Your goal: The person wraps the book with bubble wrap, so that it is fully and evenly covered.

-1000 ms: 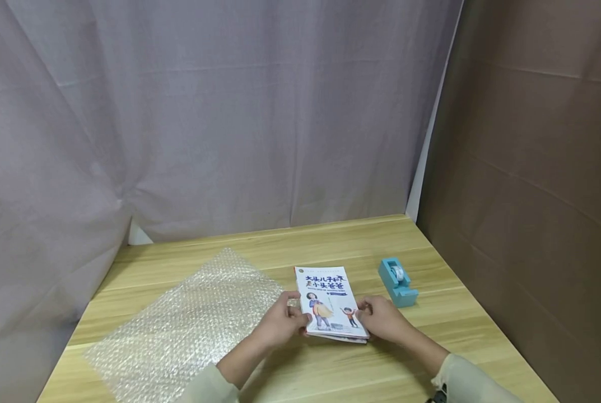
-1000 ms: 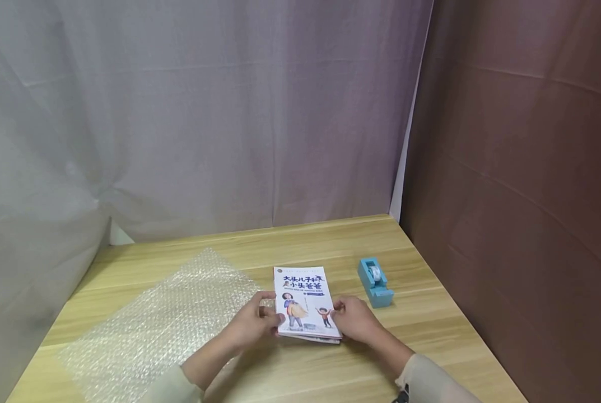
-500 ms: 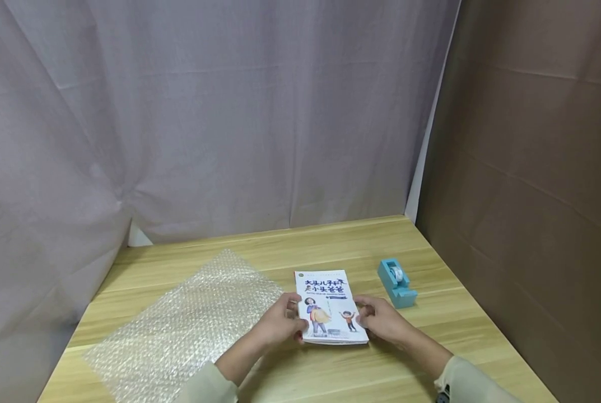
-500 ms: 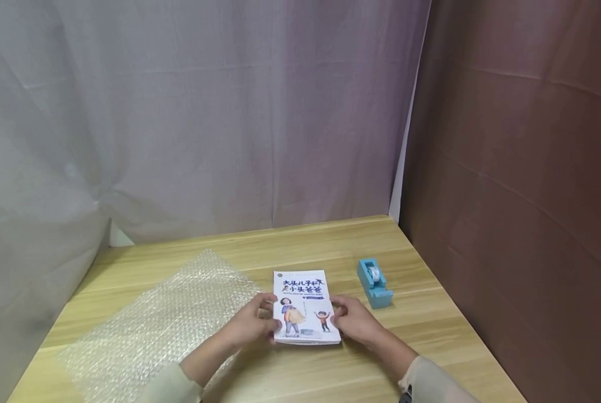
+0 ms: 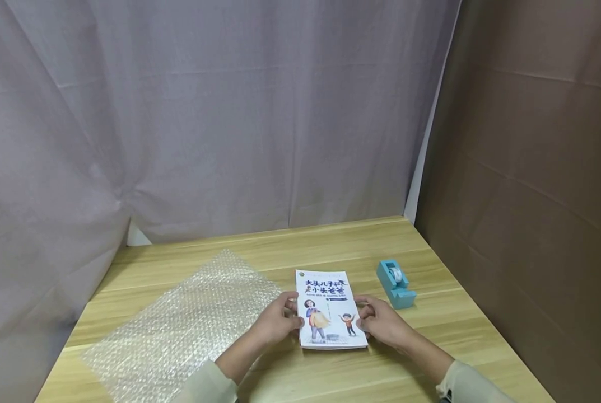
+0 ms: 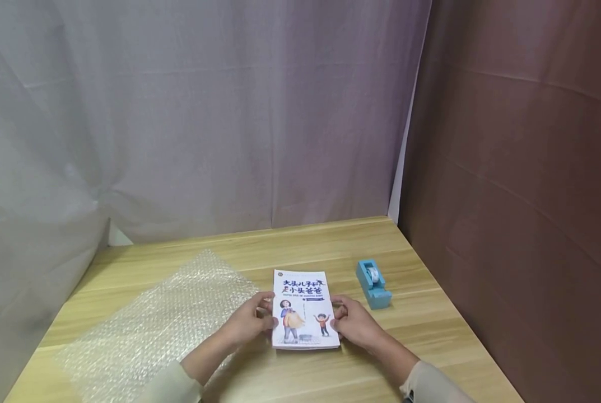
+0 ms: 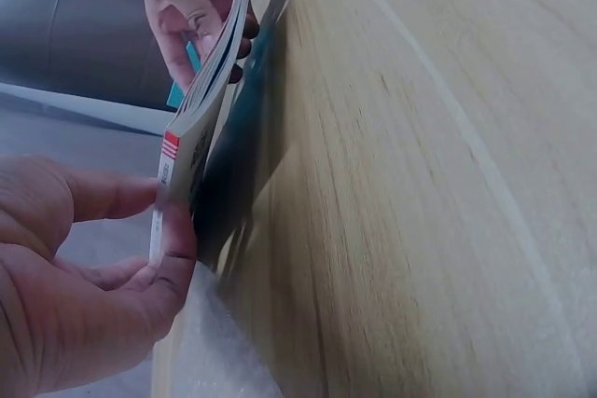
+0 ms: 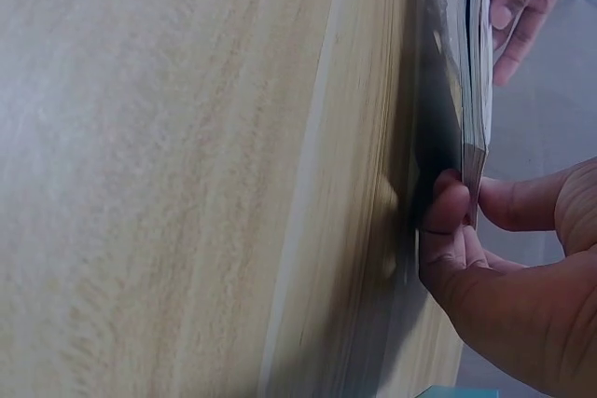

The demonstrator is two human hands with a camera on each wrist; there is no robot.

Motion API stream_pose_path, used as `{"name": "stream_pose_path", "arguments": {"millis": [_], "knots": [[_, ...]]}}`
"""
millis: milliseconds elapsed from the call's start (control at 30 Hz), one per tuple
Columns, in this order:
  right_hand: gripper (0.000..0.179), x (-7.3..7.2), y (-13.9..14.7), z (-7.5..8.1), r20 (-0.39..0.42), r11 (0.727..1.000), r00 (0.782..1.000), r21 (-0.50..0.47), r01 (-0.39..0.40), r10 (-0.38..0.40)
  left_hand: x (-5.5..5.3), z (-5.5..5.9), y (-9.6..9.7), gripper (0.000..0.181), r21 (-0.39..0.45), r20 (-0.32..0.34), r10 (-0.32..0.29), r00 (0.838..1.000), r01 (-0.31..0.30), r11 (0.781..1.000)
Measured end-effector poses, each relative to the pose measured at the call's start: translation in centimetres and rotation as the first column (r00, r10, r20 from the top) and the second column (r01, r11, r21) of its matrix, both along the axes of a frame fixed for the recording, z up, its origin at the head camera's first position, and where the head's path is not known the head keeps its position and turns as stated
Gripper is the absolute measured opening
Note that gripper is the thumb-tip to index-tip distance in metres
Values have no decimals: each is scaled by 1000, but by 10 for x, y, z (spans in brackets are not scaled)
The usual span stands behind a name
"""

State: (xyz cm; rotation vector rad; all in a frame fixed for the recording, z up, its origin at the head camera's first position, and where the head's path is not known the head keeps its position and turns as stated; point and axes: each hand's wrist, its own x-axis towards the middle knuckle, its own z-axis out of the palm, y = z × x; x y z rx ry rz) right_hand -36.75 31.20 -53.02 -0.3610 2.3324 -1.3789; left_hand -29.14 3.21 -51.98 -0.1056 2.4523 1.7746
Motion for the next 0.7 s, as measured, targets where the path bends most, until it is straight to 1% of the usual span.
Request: {"name": "stream_pose_path", "arguments": {"millis": [167,267,333,467,533,700], "knots": [[70,2,-1,1,-1,1000,1000,-22,-3,3,1,2,-2,74,-36,0,18,1000,-18,999],[72,2,-2,1,-6,999,1000,-43,-12,12,2,4,-4,75,-23,-3,33,999,-33,999],[73,3,-3,2,-11,998,1000,-51,-24,23,3,5,-6,76,3,-3,41,999,-41,999],[74,3,-4,2,-26,997,998,-51,-66,65,5,6,-11,75,15,-20,49,999,-48,999],[75,3,-5,2,-43,994,995,-52,-93,91,7,6,-13,72,2,-32,48,998,-48,999],[77,4,-9,2,-85,983,984,-85,-162,155,12,6,-23,65,-5,-51,55,997,-56,998]]}}
